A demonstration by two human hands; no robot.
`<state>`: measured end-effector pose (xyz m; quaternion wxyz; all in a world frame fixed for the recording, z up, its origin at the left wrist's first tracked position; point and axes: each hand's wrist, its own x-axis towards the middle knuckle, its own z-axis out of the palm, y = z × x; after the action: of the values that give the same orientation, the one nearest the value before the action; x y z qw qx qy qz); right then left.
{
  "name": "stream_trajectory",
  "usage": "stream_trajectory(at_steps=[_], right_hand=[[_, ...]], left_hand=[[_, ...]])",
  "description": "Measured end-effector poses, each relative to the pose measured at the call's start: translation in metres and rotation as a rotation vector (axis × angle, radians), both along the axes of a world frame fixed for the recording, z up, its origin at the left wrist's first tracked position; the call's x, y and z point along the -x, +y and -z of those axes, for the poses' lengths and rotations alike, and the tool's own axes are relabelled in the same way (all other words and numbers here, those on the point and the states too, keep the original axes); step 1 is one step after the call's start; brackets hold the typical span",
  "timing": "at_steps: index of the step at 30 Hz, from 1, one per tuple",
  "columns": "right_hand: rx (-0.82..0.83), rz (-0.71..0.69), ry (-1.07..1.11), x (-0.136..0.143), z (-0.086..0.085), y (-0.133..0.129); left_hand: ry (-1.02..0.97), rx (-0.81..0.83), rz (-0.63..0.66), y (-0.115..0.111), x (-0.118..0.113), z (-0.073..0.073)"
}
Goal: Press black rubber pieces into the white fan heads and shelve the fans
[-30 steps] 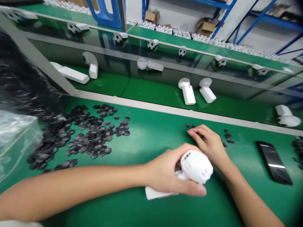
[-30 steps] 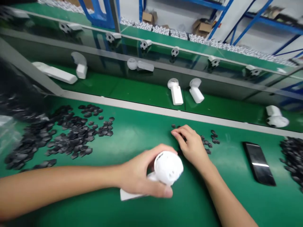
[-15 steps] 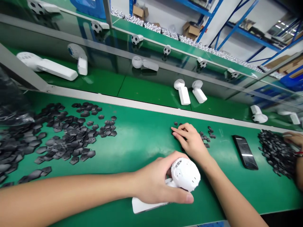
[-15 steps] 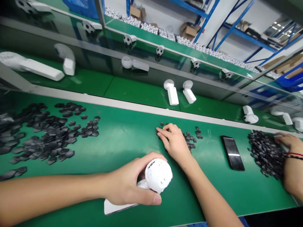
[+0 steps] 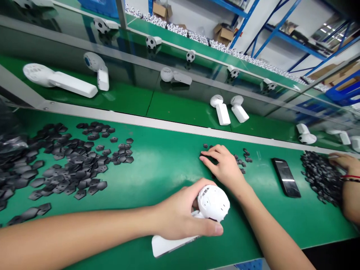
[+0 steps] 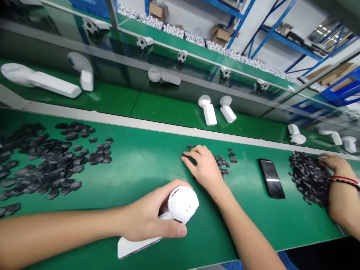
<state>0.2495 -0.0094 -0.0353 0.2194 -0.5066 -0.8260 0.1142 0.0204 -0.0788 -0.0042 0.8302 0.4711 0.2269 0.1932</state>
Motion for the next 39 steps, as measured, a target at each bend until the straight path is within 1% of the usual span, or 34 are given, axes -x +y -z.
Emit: stream_trajectory(at_steps=[3, 6, 9, 11, 13, 15, 17, 19, 21, 23, 24, 26, 28, 32, 35, 39], right_hand=[[0.059, 0.038, 0.050, 0.005, 0.000, 0.002], [0.094, 0.041, 0.091, 0.009, -0.004, 0.001], [0.085, 0.039, 0.171, 0.014, -0.012, -0.006], [0.073, 0.056, 0.265, 0.015, -0.018, -0.013], [0.098, 0.077, 0.392, 0.016, -0.025, -0.020], [0.194, 0.083, 0.538, 0.015, -0.031, -0.026], [0.275, 0.081, 0.663, 0.015, -0.037, -0.030], [0.333, 0.081, 0.776, 0.017, -0.040, -0.035], [0.413, 0.082, 0.894, 0.022, -0.042, -0.039], [0.504, 0.073, 0.979, 0.028, -0.043, -0.043], [0.524, 0.071, 0.995, 0.031, -0.043, -0.044], [0.509, 0.079, 0.985, 0.036, -0.042, -0.047], [0.443, 0.097, 0.946, 0.040, -0.043, -0.049], [0.276, 0.148, 0.844, 0.041, -0.045, -0.052], [0.204, 0.162, 0.785, 0.039, -0.046, -0.052], [0.150, 0.163, 0.752, 0.038, -0.039, -0.051]], left_hand=[[-0.018, 0.036, -0.019, 0.000, 0.000, 0.001], [-0.013, 0.093, 0.002, 0.000, -0.001, 0.001], [-0.009, 0.075, -0.013, 0.004, 0.002, -0.005], [0.019, -0.036, -0.065, 0.011, 0.007, -0.013], [0.103, -0.220, -0.162, 0.023, 0.014, -0.023], [0.236, -0.425, -0.272, 0.036, 0.020, -0.032], [0.376, -0.601, -0.345, 0.047, 0.025, -0.039], [0.514, -0.742, -0.370, 0.055, 0.028, -0.042], [0.628, -0.838, -0.369, 0.058, 0.029, -0.041], [0.681, -0.898, -0.345, 0.057, 0.028, -0.038], [0.681, -0.920, -0.330, 0.056, 0.028, -0.036], [0.664, -0.954, -0.315, 0.053, 0.026, -0.031], [0.668, -0.981, -0.325, 0.051, 0.023, -0.028], [0.751, -1.010, -0.343, 0.051, 0.015, -0.022], [0.795, -1.062, -0.347, 0.054, 0.012, -0.019], [0.801, -1.109, -0.316, 0.057, 0.012, -0.018]])
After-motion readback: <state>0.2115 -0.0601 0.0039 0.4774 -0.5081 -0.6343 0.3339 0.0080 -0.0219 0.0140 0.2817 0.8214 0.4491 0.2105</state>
